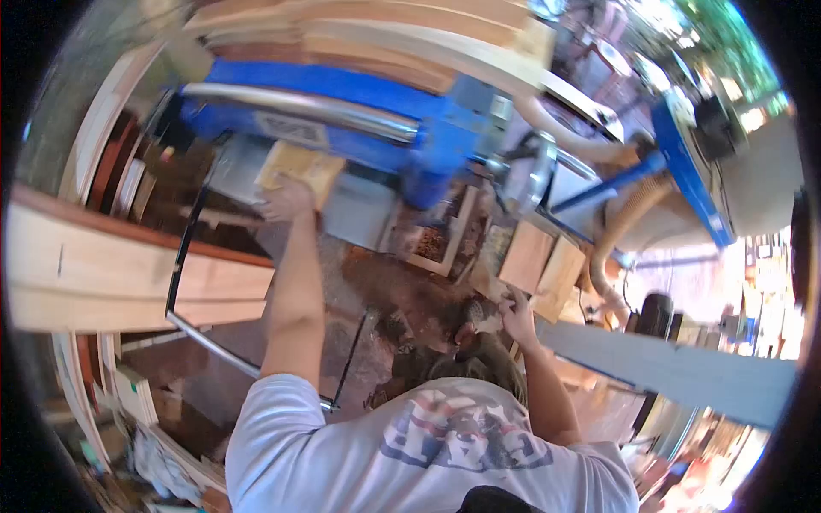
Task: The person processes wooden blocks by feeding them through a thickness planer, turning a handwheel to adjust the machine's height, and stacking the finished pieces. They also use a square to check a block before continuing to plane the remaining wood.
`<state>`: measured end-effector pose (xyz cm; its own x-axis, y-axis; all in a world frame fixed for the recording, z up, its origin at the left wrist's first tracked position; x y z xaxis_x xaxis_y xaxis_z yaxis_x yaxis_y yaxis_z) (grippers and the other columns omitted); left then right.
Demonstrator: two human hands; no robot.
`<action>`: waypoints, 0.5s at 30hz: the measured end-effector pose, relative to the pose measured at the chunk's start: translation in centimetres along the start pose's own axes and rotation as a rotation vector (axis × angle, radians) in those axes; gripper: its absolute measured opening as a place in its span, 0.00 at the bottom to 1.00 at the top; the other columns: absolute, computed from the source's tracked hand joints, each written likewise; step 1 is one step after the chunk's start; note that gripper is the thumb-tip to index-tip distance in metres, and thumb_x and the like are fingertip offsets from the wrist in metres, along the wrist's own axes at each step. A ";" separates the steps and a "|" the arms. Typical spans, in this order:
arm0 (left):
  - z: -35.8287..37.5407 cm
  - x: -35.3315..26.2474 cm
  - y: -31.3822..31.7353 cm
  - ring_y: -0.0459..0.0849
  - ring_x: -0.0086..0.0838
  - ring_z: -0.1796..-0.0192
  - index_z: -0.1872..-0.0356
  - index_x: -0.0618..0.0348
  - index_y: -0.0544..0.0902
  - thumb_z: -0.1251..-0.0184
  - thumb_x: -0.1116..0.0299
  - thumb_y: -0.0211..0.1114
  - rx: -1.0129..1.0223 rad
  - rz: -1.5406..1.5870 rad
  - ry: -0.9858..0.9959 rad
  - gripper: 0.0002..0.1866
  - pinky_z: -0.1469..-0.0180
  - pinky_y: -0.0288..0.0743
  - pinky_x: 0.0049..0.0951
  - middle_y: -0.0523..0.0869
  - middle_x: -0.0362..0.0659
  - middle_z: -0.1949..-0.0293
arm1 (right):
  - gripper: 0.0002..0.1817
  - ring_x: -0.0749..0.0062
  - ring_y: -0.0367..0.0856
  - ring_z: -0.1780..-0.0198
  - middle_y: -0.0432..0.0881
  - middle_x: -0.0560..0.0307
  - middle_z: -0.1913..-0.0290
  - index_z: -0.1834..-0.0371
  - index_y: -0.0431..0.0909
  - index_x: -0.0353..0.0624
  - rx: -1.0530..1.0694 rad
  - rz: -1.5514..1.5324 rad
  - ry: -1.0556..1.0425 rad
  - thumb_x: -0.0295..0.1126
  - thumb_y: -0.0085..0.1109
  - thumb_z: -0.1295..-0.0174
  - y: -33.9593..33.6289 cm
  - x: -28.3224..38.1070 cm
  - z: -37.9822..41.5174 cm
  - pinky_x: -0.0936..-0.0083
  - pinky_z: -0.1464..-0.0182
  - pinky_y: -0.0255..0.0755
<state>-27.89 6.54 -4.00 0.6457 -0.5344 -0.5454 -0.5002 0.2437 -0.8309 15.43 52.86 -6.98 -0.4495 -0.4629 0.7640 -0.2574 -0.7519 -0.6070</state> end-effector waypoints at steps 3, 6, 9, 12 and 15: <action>-2.2 1.9 3.3 0.74 0.57 0.36 0.34 0.78 0.68 0.25 0.43 0.51 0.128 0.009 0.038 0.40 0.35 0.66 0.58 0.71 0.70 0.36 | 0.28 0.61 0.87 0.54 0.86 0.44 0.54 0.34 0.71 0.34 -0.162 0.008 0.159 0.38 0.62 0.33 -5.0 -0.3 3.1 0.65 0.50 0.79; 3.2 5.4 -4.8 0.81 0.51 0.43 0.41 0.80 0.74 0.27 0.51 0.62 0.060 0.372 0.138 0.34 0.40 0.73 0.52 0.78 0.69 0.41 | 0.34 0.53 0.85 0.47 0.86 0.40 0.50 0.32 0.70 0.34 -0.313 0.035 0.384 0.44 0.66 0.36 -8.3 -9.1 8.0 0.60 0.44 0.77; 19.8 7.4 -16.3 0.66 0.46 0.25 0.24 0.73 0.57 0.25 0.53 0.60 0.265 0.772 0.012 0.41 0.24 0.58 0.43 0.63 0.62 0.25 | 0.41 0.49 0.84 0.43 0.85 0.38 0.47 0.32 0.69 0.34 -0.346 0.062 0.646 0.50 0.72 0.42 -8.3 -22.2 12.2 0.58 0.43 0.76; 31.2 13.3 -15.0 0.65 0.47 0.25 0.24 0.67 0.61 0.22 0.59 0.56 0.657 0.420 0.325 0.33 0.23 0.57 0.42 0.65 0.56 0.26 | 0.45 0.47 0.83 0.43 0.85 0.38 0.47 0.32 0.69 0.33 -0.296 0.000 0.810 0.53 0.75 0.46 -9.5 -29.9 12.3 0.58 0.43 0.76; 42.5 16.1 -10.8 0.69 0.46 0.28 0.27 0.66 0.63 0.25 0.65 0.60 0.955 0.213 0.464 0.31 0.25 0.61 0.43 0.69 0.55 0.30 | 0.45 0.46 0.83 0.44 0.84 0.38 0.47 0.32 0.69 0.34 -0.324 -0.157 0.815 0.51 0.75 0.47 -13.0 -32.2 6.8 0.57 0.43 0.77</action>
<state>12.47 29.70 -8.48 0.2167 -0.6118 -0.7607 0.2094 0.7902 -0.5759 39.02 74.34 -22.18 -0.8260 0.2047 0.5252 -0.5406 -0.5517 -0.6352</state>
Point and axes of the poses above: each hand's wrist, its own z-axis away from the middle knuckle, its own y-axis out of the palm, x = y × z, the point moved 7 cm from there along -z, towards the middle knuckle
